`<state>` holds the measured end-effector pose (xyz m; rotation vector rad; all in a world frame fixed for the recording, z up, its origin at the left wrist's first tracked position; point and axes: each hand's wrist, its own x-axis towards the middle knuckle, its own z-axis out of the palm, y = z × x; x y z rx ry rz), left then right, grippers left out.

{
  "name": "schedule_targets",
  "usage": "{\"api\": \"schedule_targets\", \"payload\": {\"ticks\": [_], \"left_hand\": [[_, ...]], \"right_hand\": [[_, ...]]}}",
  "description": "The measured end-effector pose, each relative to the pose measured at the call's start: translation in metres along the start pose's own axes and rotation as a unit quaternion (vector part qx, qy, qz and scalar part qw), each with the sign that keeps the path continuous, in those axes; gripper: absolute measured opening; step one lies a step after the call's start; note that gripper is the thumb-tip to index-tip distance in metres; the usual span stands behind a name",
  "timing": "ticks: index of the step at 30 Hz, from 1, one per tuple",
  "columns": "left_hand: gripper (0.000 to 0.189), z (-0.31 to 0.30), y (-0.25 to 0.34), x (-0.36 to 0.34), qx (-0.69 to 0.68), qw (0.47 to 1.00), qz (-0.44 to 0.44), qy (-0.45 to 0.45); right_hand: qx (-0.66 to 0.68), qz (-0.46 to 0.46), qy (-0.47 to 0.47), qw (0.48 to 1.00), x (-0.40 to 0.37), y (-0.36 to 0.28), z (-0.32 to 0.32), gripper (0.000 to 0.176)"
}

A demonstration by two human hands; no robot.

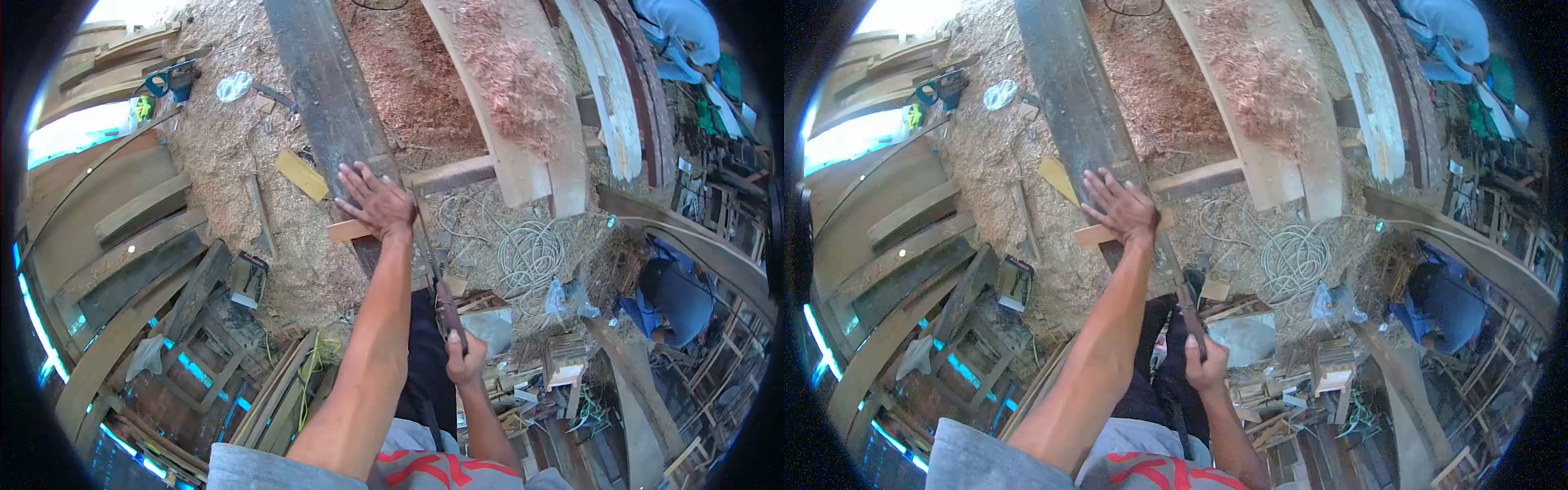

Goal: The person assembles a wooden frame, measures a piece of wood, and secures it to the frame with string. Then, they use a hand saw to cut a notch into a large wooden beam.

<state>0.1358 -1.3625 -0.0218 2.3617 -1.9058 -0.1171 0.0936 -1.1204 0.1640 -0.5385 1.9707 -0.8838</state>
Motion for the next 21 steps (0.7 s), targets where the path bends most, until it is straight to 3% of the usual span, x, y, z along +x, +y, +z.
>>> {"api": "schedule_targets", "payload": {"ticks": [9,13,16,21], "left_hand": [[0.064,-0.003,-0.008,-0.047,-0.014,0.999,0.024,-0.016],[0.062,-0.017,-0.019,-0.047,-0.192,0.98,0.018,-0.044],[0.062,-0.02,-0.038,-0.056,-0.152,0.985,-0.08,-0.017],[0.065,-0.018,-0.041,-0.084,-0.076,0.995,-0.068,0.003]], "right_hand": [[-0.001,0.016,0.026,1.0,-0.043,0.031,0.0,0.036],[-0.001,-0.007,0.035,0.999,-0.042,0.019,-0.002,0.039],[-0.026,-0.003,0.016,1.0,-0.053,0.02,-0.006,0.04],[-0.036,0.012,0.014,0.999,-0.078,0.047,-0.012,0.04]]}}
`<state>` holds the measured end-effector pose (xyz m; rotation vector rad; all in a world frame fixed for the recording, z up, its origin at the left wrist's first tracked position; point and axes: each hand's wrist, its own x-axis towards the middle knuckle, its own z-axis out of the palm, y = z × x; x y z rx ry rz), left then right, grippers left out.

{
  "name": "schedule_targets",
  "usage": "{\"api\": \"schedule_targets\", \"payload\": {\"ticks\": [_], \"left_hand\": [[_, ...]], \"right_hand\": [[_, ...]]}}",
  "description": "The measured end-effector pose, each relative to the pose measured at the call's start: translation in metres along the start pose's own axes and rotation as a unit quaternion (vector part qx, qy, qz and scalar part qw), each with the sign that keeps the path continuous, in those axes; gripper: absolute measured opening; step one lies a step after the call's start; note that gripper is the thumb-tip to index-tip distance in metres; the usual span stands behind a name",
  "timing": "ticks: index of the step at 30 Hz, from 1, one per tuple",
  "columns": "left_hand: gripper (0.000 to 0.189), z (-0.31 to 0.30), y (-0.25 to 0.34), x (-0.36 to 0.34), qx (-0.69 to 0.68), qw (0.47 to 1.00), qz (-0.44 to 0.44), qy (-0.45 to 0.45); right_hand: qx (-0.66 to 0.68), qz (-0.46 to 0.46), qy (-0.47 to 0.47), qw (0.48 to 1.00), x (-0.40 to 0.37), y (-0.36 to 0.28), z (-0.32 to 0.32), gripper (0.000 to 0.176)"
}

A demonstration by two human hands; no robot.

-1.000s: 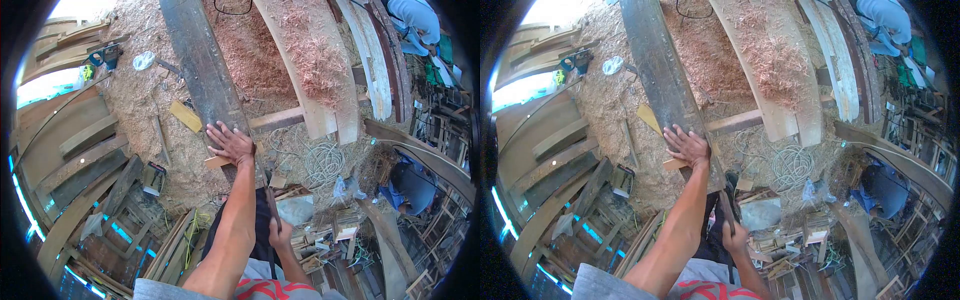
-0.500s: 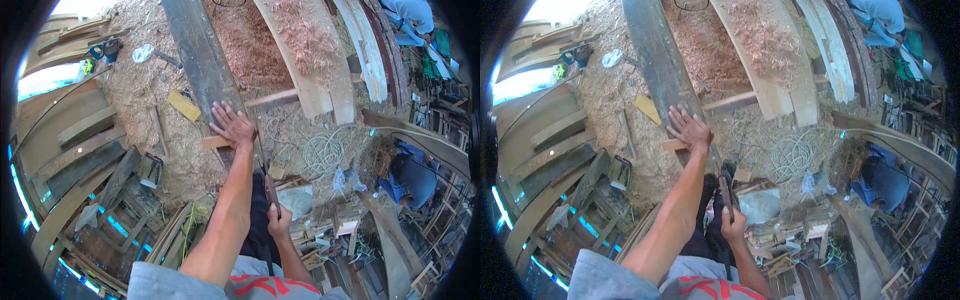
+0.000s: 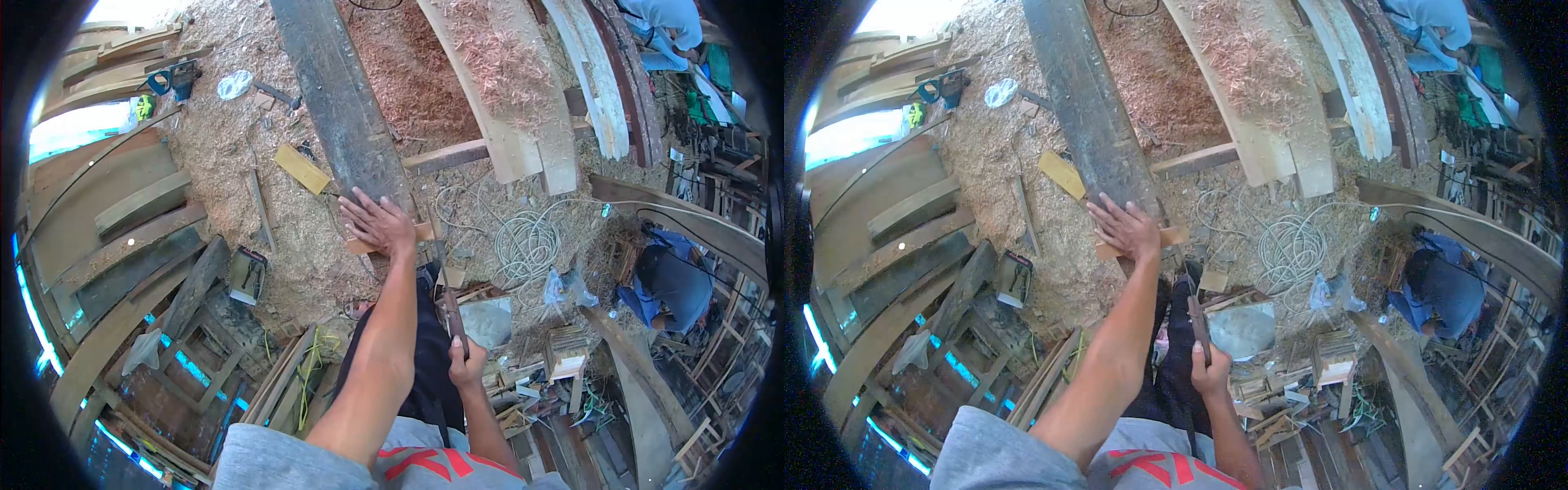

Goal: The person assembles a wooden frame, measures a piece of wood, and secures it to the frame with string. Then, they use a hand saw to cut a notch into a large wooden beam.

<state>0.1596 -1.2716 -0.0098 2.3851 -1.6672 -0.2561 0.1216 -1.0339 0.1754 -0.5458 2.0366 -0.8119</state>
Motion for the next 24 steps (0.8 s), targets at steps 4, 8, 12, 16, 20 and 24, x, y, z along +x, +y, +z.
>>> {"api": "schedule_targets", "payload": {"ticks": [4,8,12,16,20,24], "left_hand": [[0.07,0.004,0.002,-0.006,0.055,0.998,0.012,-0.003],[0.074,0.007,0.003,-0.004,0.072,0.997,0.006,-0.009],[0.075,0.007,-0.002,-0.007,0.065,0.998,0.017,0.002],[0.074,0.005,0.006,-0.002,0.058,0.998,-0.007,0.005],[0.075,0.004,0.005,-0.012,0.077,0.995,-0.065,-0.017],[0.077,0.008,0.009,-0.011,0.087,0.995,-0.046,-0.024]], "right_hand": [[0.044,0.023,-0.01,0.999,-0.013,0.023,0.003,0.041],[0.069,0.052,-0.012,0.996,-0.004,0.004,-0.001,0.041],[0.026,0.058,0.008,0.998,-0.006,-0.024,0.003,0.038],[-0.005,0.08,0.006,0.997,0.006,-0.056,-0.006,0.039],[-0.05,0.06,-0.018,0.997,0.021,-0.072,-0.012,0.038],[-0.065,0.084,-0.044,0.993,0.027,-0.085,-0.031,0.037]]}}
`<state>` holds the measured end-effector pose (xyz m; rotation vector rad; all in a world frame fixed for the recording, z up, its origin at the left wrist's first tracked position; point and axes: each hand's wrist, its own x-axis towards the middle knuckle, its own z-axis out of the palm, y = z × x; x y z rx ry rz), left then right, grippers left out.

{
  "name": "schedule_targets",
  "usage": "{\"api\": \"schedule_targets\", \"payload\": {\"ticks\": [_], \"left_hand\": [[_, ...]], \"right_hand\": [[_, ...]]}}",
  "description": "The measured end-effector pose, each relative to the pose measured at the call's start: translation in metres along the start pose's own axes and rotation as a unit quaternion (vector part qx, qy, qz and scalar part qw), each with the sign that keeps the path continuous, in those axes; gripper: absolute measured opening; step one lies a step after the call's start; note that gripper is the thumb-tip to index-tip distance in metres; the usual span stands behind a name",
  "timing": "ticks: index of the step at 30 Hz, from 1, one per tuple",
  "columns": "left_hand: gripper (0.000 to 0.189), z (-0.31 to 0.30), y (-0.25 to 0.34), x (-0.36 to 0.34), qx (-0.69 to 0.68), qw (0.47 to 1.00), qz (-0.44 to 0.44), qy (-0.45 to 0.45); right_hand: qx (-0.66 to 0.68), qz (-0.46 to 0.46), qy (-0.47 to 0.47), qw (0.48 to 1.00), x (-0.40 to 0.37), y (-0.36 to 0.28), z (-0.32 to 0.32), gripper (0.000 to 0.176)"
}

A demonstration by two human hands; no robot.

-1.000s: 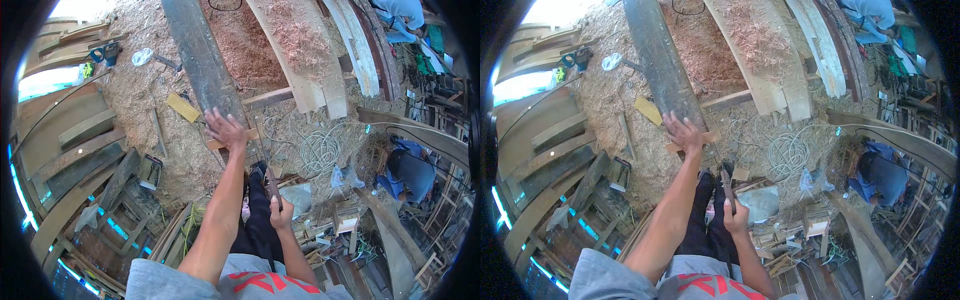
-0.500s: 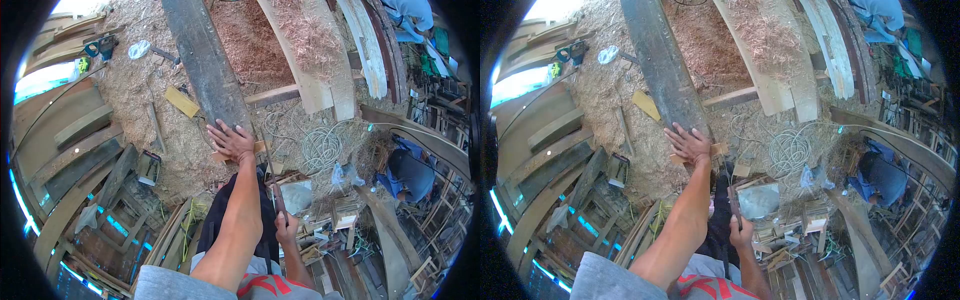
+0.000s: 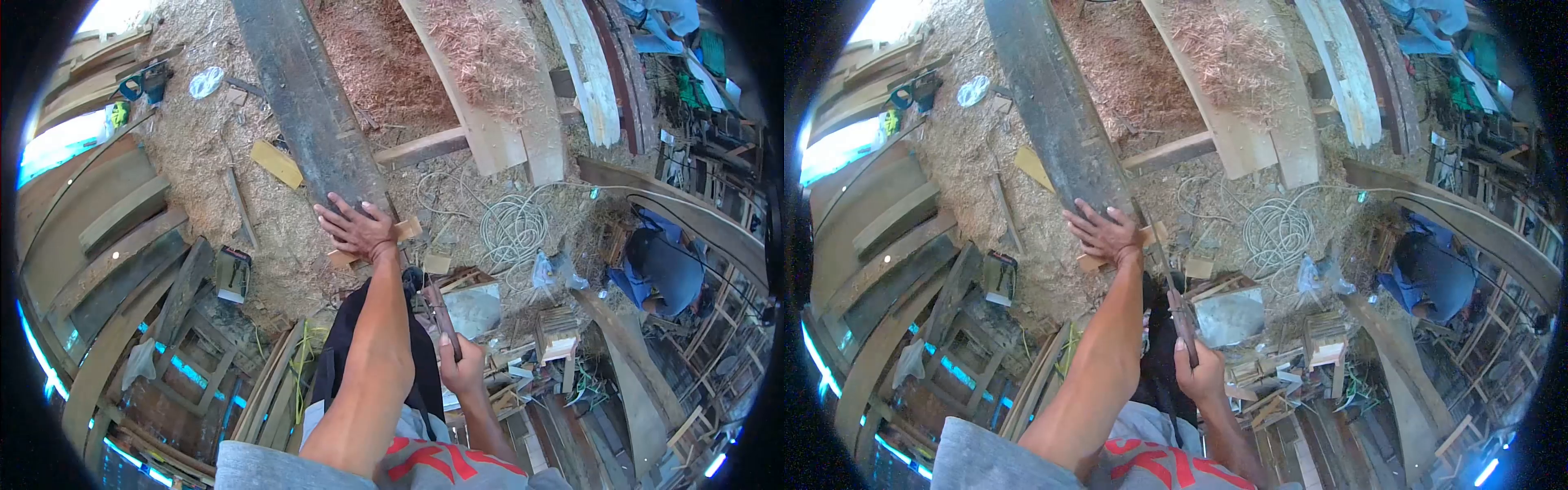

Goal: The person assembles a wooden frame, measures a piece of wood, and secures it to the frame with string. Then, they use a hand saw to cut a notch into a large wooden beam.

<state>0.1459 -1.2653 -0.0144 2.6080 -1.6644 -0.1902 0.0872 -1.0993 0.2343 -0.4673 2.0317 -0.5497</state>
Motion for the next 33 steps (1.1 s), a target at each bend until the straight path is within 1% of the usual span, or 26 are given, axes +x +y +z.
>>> {"api": "schedule_targets", "payload": {"ticks": [5,8,14,17,20,21,24,25,28,30,31,32,33], "left_hand": [[0.078,0.002,-0.002,0.002,0.026,0.999,0.02,0.003],[0.079,0.001,-0.001,0.002,0.028,0.999,0.023,0.0],[0.078,0.005,-0.001,0.001,0.026,0.999,0.023,0.021],[0.076,0.003,0.0,0.001,0.028,1.0,0.008,-0.002],[0.074,0.016,-0.013,0.002,-0.042,0.996,0.064,0.05],[0.073,0.005,-0.014,0.001,-0.084,0.993,0.076,0.023],[0.07,-0.02,-0.012,-0.004,-0.134,0.962,0.239,-0.021],[0.065,-0.027,-0.003,-0.01,-0.148,0.949,0.276,-0.037],[0.063,-0.039,0.043,-0.035,-0.196,0.921,0.336,-0.034],[0.062,-0.047,0.086,-0.054,-0.219,0.908,0.356,-0.034],[0.063,-0.048,0.108,-0.063,-0.23,0.902,0.364,-0.028],[0.063,-0.048,0.13,-0.071,-0.24,0.897,0.371,-0.024],[0.063,-0.06,0.152,-0.078,-0.243,0.896,0.367,-0.061]], "right_hand": [[0.013,0.016,-0.01,1.0,0.009,-0.028,-0.002,0.038],[0.028,-0.008,0.011,1.0,0.01,-0.03,-0.002,0.04],[0.022,-0.013,0.003,1.0,0.01,-0.005,-0.007,0.039],[0.058,-0.056,0.033,0.996,0.006,0.024,0.0,0.04],[0.076,-0.078,0.05,0.993,0.0,0.04,0.004,0.039],[0.08,-0.089,0.057,0.991,-0.003,0.041,0.004,0.039],[0.094,-0.102,0.08,0.987,-0.016,0.045,-0.004,0.04],[0.101,-0.099,0.092,0.986,-0.021,0.045,-0.013,0.04],[0.117,-0.107,0.138,0.978,-0.027,0.051,-0.048,0.04],[0.127,-0.123,0.165,0.97,-0.025,0.055,-0.076,0.041],[0.154,-0.126,0.166,0.966,-0.023,0.051,-0.092,0.042],[0.156,-0.113,0.169,0.967,-0.016,0.06,-0.106,0.042],[0.163,-0.112,0.175,0.965,-0.01,0.059,-0.123,0.042]]}}
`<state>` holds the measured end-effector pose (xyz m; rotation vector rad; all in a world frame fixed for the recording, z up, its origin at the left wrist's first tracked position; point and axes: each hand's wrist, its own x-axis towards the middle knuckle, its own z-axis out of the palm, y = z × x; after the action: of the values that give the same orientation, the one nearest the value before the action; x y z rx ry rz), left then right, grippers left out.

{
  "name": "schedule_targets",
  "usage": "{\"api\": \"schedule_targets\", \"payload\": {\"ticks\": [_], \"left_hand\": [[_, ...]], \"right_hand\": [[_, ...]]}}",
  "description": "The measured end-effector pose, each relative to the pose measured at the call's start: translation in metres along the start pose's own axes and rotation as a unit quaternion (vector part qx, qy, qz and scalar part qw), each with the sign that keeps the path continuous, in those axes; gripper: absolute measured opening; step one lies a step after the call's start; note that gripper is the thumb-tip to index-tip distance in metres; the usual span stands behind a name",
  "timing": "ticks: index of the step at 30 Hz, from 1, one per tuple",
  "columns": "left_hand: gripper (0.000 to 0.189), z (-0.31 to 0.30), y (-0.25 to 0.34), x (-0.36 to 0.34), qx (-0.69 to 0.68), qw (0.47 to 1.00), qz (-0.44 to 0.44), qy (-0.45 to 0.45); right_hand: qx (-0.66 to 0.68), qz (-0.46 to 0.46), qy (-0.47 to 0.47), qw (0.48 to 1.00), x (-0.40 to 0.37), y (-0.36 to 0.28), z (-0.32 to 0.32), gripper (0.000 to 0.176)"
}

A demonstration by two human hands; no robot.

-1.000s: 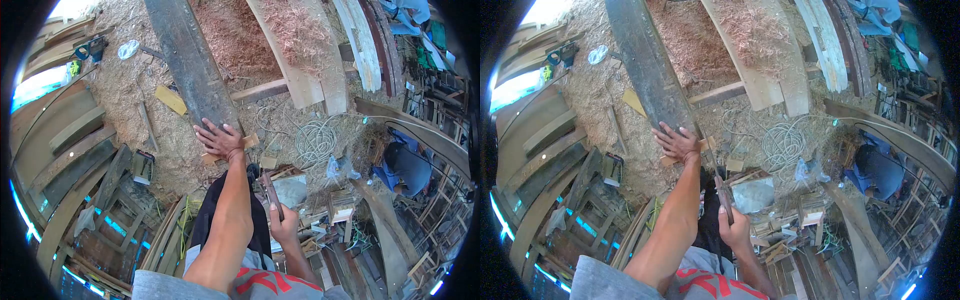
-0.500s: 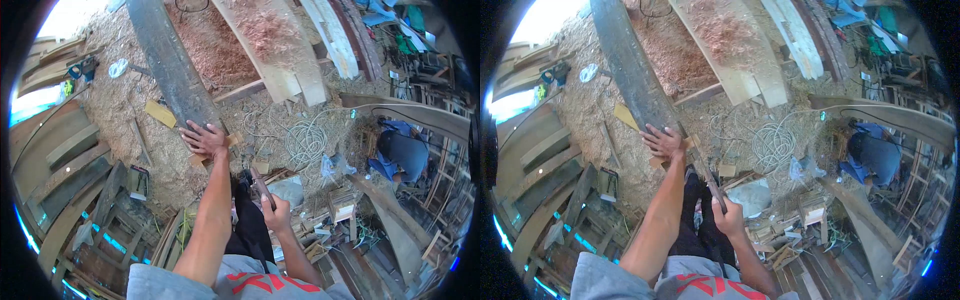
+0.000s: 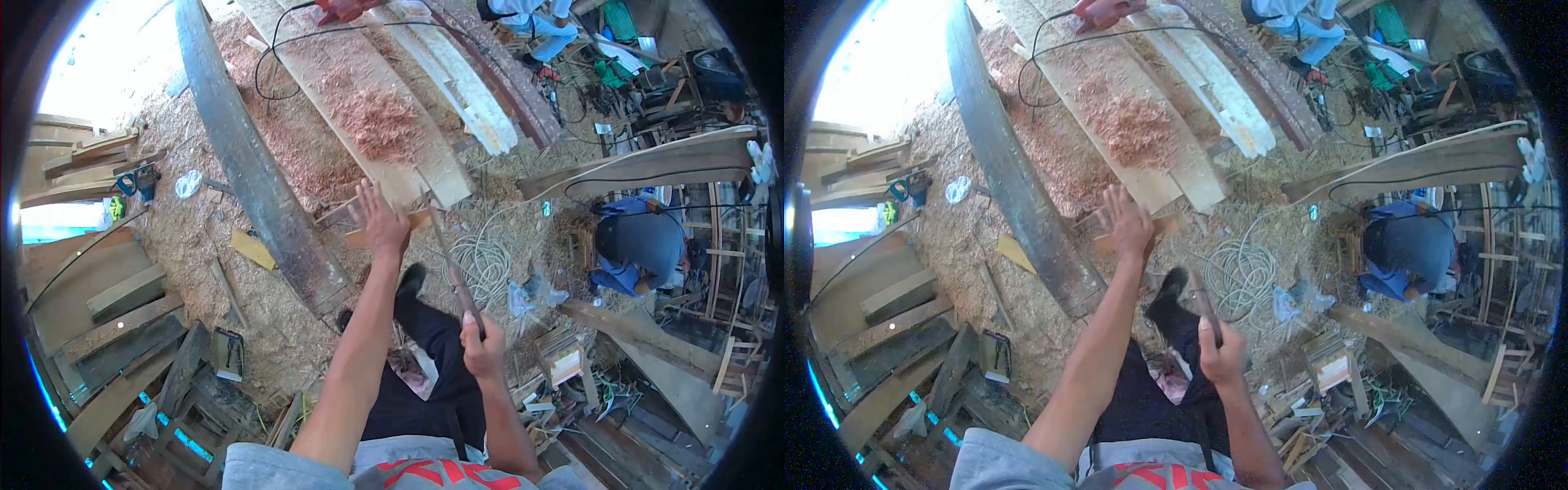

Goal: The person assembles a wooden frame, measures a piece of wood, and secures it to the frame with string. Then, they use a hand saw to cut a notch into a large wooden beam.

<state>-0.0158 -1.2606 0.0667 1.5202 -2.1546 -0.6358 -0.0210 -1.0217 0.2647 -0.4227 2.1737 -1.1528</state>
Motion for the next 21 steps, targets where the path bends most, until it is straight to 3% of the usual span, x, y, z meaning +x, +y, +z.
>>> {"api": "schedule_targets", "payload": {"ticks": [7,14,21], "left_hand": [[0.062,0.065,0.104,0.078,-0.064,0.997,-0.051,0.005],[0.06,0.179,0.122,0.171,0.011,0.982,-0.175,0.063],[0.065,0.225,0.114,0.191,0.131,0.947,-0.258,0.138]], "right_hand": [[0.04,-0.015,-0.017,0.999,0.129,-0.018,-0.067,0.045],[-0.035,-0.052,-0.133,0.989,0.318,0.002,-0.1,0.046],[-0.056,-0.063,-0.188,0.979,0.384,0.001,-0.104,0.043]]}}
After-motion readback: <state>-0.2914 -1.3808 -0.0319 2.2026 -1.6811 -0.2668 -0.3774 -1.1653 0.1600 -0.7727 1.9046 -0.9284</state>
